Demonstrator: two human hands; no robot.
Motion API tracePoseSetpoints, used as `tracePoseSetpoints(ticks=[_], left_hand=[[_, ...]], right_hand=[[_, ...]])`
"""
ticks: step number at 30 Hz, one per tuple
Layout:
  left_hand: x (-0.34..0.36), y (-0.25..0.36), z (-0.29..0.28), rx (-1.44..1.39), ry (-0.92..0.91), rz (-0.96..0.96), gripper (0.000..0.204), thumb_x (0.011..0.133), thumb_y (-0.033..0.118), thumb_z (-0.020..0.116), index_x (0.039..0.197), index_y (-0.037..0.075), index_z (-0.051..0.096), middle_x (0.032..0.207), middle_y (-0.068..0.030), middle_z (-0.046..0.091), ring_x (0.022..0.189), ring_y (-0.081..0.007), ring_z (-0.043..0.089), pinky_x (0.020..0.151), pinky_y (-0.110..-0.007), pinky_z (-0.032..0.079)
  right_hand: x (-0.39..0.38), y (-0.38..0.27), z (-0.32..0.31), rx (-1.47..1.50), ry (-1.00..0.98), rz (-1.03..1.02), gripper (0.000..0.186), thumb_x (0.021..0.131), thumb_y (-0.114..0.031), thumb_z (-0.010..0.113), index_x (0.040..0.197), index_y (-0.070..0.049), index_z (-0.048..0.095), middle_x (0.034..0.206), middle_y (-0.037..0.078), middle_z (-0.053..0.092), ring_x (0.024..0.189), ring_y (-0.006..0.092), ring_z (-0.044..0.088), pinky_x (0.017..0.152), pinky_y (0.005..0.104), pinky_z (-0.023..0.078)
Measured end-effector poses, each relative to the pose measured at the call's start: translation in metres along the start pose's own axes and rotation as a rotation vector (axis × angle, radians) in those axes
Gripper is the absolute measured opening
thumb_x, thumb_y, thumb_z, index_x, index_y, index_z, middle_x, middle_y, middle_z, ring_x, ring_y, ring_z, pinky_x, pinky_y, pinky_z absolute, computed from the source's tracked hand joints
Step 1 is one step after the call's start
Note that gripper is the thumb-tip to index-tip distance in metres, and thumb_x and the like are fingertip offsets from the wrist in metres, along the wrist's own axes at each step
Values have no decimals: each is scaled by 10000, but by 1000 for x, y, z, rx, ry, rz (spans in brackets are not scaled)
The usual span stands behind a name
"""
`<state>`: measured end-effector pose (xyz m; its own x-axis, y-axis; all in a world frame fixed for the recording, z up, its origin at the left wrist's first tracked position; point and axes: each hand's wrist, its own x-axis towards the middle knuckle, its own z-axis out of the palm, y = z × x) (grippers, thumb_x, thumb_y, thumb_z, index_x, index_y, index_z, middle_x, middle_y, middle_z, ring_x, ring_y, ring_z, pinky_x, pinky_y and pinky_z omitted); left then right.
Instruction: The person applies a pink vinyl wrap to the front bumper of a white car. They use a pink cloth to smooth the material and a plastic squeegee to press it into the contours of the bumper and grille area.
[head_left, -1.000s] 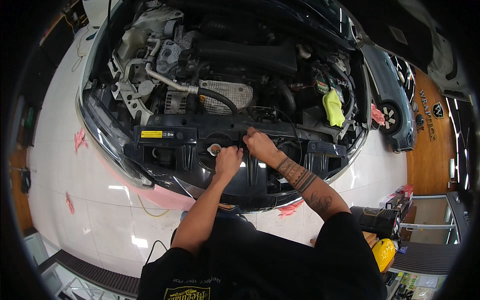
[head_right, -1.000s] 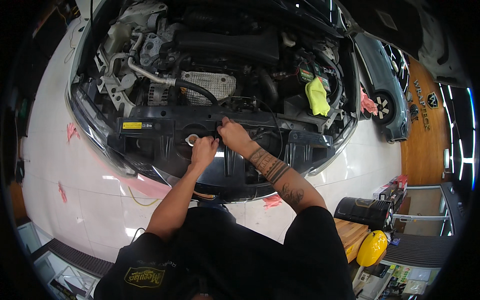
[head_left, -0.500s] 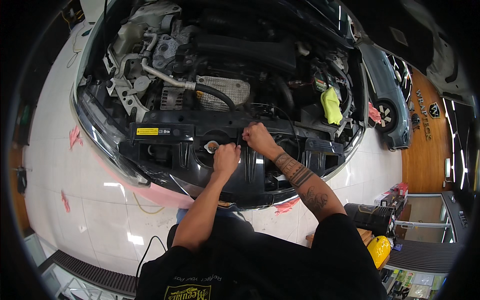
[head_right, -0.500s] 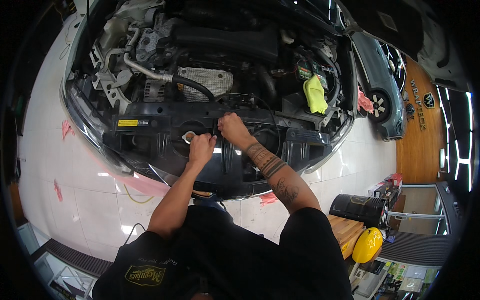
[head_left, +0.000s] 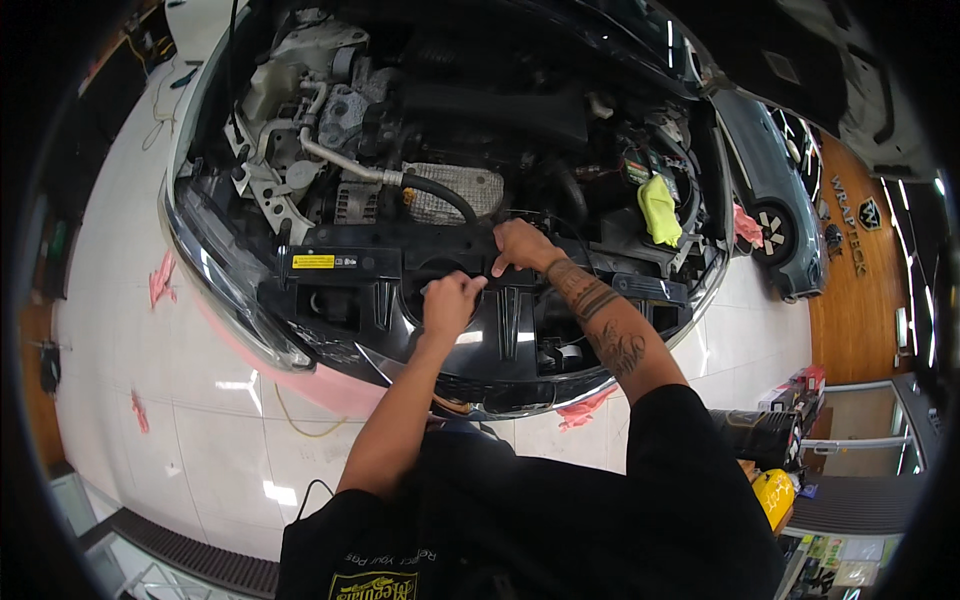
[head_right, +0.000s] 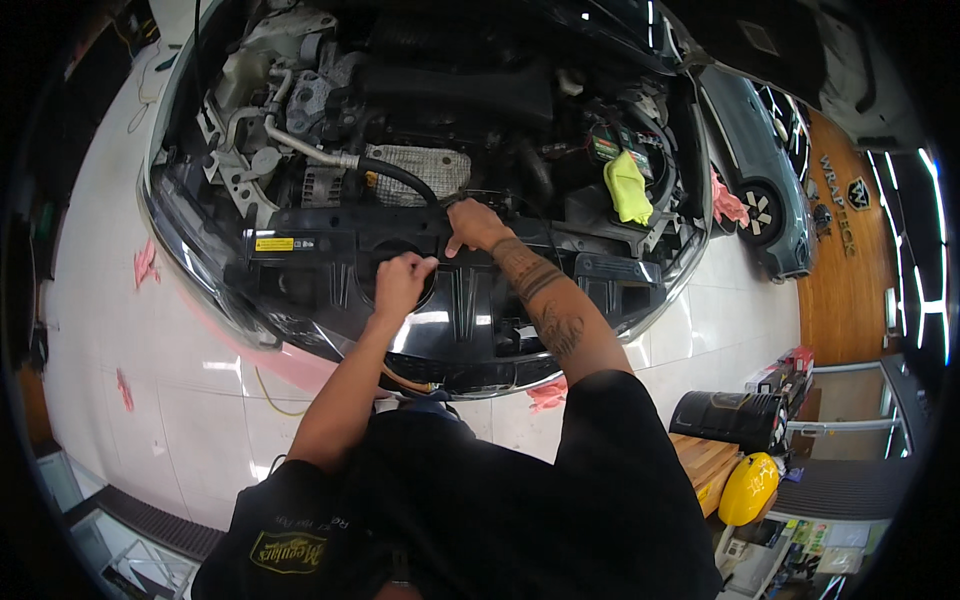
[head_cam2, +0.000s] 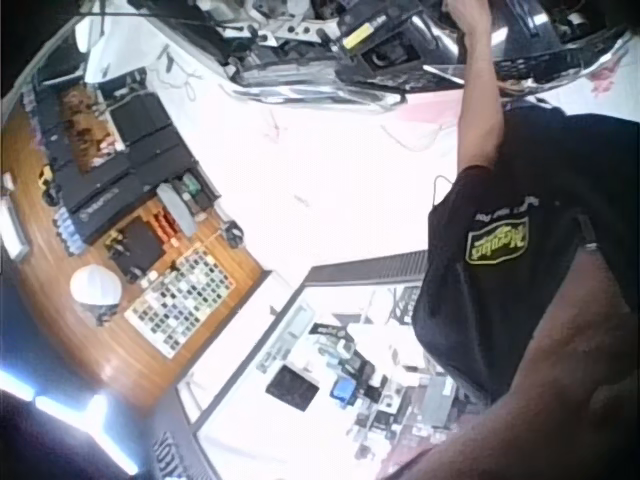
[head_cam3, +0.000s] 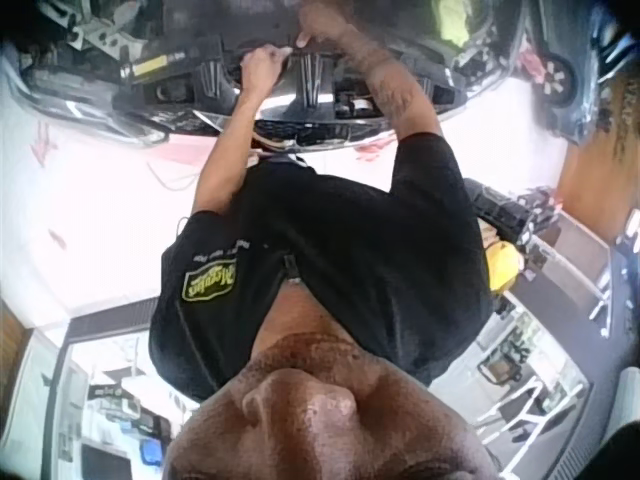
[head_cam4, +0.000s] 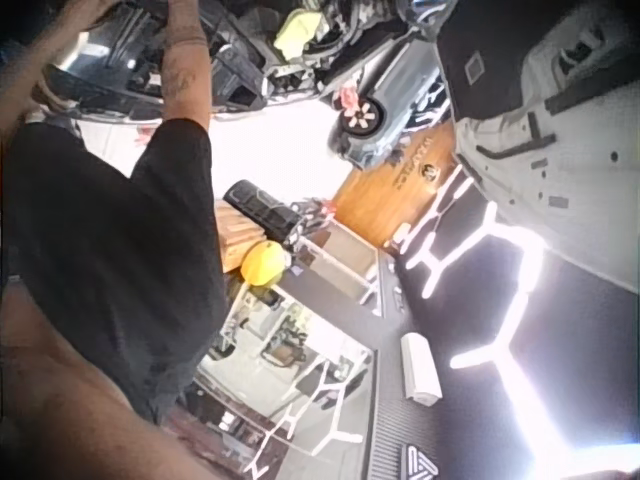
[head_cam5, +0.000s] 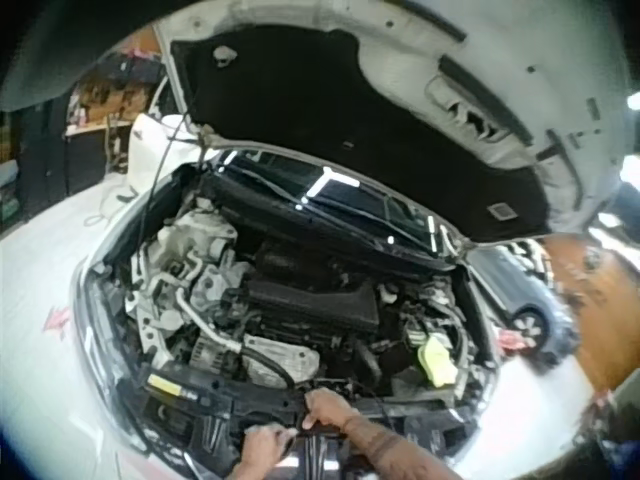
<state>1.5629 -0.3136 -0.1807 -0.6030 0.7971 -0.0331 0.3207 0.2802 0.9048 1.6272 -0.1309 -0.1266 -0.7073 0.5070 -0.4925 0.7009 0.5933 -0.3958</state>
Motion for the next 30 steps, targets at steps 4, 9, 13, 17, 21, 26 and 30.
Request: tracePoseSetpoints(ticks=[4, 9, 13, 17, 21, 26, 30], left_hand=[[-10, -23, -43, -698, -51, -155, 349, 925, 314, 526, 933, -14, 644, 814, -143, 656, 721, -291, 635, 596, -424, 467], [-39, -18, -57, -1665, -286, -450, 484, 983, 313, 397, 1267, -77, 432, 1283, -217, 494, 1182, -348, 498, 951, -454, 439], [-55, 2, -30, -1699, -473, -365, 552, 983, 347, 370, 1318, -93, 363, 1370, -243, 399, 1301, -330, 361, 1097, -416, 271], [-65, 19, -10, -1705, -575, -322, 568, 989, 352, 343, 1354, -82, 316, 1412, -232, 346, 1328, -312, 314, 1104, -412, 245], [-75, 35, 9, -1628, -603, -308, 544, 997, 327, 324, 1367, -72, 293, 1416, -230, 341, 1331, -315, 309, 1111, -416, 234], [-93, 55, 42, -1605, -560, -333, 509, 1005, 304, 304, 1375, -45, 287, 1406, -234, 354, 1324, -314, 323, 1105, -412, 254], [-110, 75, 89, -1585, -499, -300, 498, 1003, 321, 307, 1362, -24, 324, 1384, -240, 383, 1302, -316, 360, 1092, -407, 286]], right_hand=[[-42, 33, 42, 598, 583, -33, 285, 710, -187, 779, 778, 17, 593, 576, 56, 570, 510, 115, 554, 461, 272, 449], [-121, -36, 130, 917, 694, -122, 90, 858, -70, 597, 883, 3, 643, 703, 8, 592, 605, 55, 493, 532, 226, 408], [-154, -86, 132, 632, 768, -244, 156, 810, -42, 649, 955, 15, 635, 787, 54, 562, 651, 99, 525, 541, 228, 406], [-172, -67, 124, 495, 823, -270, 200, 773, -10, 655, 970, 19, 637, 819, 93, 559, 693, 165, 561, 576, 260, 434], [-193, -44, 118, 571, 761, -268, 218, 766, 5, 646, 982, 31, 628, 847, 111, 569, 718, 195, 578, 609, 279, 456], [-214, -7, 115, 616, 753, -348, 207, 767, 19, 625, 973, 36, 630, 885, 151, 589, 726, 258, 603, 630, 314, 475], [-234, 47, 108, 656, 721, -407, 221, 779, 32, 604, 998, 31, 626, 896, 127, 588, 730, 229, 592, 624, 290, 467]])
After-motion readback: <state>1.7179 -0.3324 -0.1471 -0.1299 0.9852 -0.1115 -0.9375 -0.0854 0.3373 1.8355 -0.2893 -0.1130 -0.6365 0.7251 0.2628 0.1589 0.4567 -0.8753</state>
